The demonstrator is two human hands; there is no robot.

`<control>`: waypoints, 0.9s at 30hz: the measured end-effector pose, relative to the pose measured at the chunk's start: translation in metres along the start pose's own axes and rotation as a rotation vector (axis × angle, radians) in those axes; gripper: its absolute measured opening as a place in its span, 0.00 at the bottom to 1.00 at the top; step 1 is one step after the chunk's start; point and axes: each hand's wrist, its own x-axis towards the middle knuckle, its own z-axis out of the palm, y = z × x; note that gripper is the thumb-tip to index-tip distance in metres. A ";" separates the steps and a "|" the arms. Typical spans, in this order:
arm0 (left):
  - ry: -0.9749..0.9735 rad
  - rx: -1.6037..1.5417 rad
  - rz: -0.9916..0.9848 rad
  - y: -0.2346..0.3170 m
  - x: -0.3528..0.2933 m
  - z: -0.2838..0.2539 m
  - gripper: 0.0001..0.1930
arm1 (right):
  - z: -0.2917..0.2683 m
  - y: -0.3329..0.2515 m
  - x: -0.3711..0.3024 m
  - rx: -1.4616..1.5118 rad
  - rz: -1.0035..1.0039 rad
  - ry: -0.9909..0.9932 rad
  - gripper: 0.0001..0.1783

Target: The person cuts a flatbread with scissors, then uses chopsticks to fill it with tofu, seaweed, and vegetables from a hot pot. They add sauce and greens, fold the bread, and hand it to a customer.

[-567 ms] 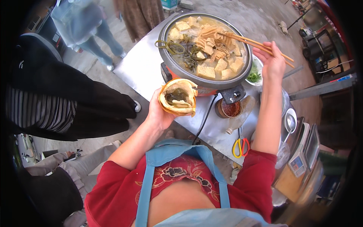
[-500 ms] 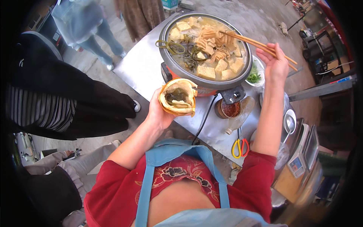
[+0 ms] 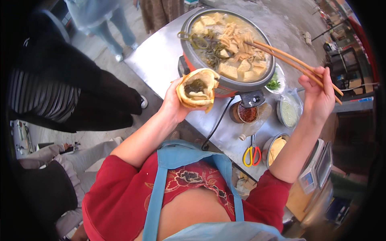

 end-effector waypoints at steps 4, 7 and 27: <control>-0.004 0.015 0.053 -0.001 -0.003 -0.001 0.26 | 0.025 0.001 -0.035 0.023 0.098 -0.104 0.16; -0.020 0.001 0.054 0.002 -0.007 -0.003 0.27 | 0.043 0.016 -0.051 -0.094 0.186 -0.182 0.16; -0.004 -0.011 0.014 -0.002 -0.003 0.003 0.26 | 0.023 0.062 -0.023 -0.341 0.183 -0.028 0.15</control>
